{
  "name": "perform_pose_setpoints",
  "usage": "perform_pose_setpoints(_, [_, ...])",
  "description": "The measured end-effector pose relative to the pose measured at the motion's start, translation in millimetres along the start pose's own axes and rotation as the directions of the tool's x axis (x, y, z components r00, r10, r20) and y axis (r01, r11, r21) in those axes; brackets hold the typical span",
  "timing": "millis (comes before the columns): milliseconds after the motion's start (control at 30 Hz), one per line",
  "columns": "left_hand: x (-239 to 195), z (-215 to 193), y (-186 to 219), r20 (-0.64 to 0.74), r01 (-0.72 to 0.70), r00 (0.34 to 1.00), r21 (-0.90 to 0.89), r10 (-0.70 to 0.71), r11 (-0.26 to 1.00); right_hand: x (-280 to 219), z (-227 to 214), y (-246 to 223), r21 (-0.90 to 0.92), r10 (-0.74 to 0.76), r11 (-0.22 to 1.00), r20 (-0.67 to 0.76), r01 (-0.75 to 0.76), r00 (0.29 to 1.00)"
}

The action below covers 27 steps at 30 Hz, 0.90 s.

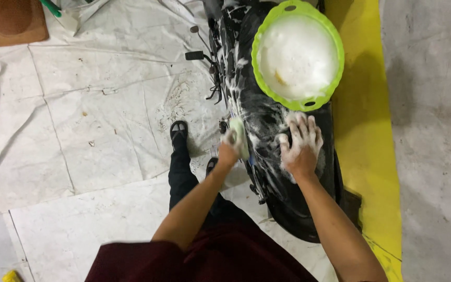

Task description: The person washes a black motorcycle using a green sponge and a green bucket filled with soapy water. They repeatedly dip the sponge into the bucket and scrub the motorcycle's body panels and seat area, focusing on the side and rear sections.

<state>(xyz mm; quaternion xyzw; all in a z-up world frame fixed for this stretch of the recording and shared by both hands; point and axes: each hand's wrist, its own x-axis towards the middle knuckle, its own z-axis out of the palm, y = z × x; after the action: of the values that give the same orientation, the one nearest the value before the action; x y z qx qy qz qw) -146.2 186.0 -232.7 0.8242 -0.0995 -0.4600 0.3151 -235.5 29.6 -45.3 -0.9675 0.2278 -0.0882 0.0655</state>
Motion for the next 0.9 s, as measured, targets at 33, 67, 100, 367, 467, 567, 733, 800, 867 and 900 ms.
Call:
perform_pose_setpoints(33, [-23.2,7.7,-7.1,0.027,0.034,0.999,-0.321,-0.027,0.947,1.0,-2.0,-1.8,-0.004,-0.020,1.000,0.001,0.020,1.000])
perform_pose_setpoints(67, [-45.6,16.0,-13.7,0.061,0.072,0.997,-0.608,-0.044,0.791,3.1,-3.8,-2.9,-0.007,-0.042,0.999,0.002,0.042,0.999])
perform_pose_setpoints(100, [-44.0,41.3,-32.0,0.056,0.068,0.998,-0.612,-0.042,0.788,6.6,-5.5,-1.4,-0.008,-0.048,0.999,0.000,0.048,0.999])
perform_pose_setpoints(367, [-48.7,18.3,-18.2,-0.063,-0.120,0.993,-0.540,0.102,0.833,15.7,-8.1,-6.4,0.135,-0.283,0.955,0.168,0.262,0.944])
perform_pose_setpoints(467, [24.8,21.7,-27.1,-0.035,-0.009,0.999,-0.587,-0.014,0.809,15.7,0.6,2.6,0.074,-0.338,0.941,0.223,0.330,0.914])
perform_pose_setpoints(567, [21.6,-29.5,16.3,-0.041,0.031,0.998,-0.463,-0.056,0.886,16.7,-8.5,-5.8,0.135,-0.346,0.936,0.165,0.326,0.924])
perform_pose_setpoints(733, [-8.0,-9.9,9.5,-0.123,-0.035,0.992,-0.442,-0.021,0.897,9.9,-1.3,0.8,0.147,-0.322,0.942,0.156,0.300,0.934])
perform_pose_setpoints(800, [-42.5,0.7,2.1,0.019,0.095,0.995,-0.480,-0.099,0.872,6.8,0.3,1.7,0.157,-0.312,0.944,0.148,0.289,0.939])
perform_pose_setpoints(867, [-59.3,34.7,-27.3,0.002,-0.008,1.000,-0.601,0.012,0.800,7.4,-2.0,-0.5,0.143,-0.306,0.947,0.148,0.286,0.940])
perform_pose_setpoints(900, [-68.2,46.4,-34.7,-0.004,-0.014,1.000,-0.601,0.015,0.799,7.4,-2.5,-0.6,0.143,-0.310,0.946,0.143,0.290,0.940])
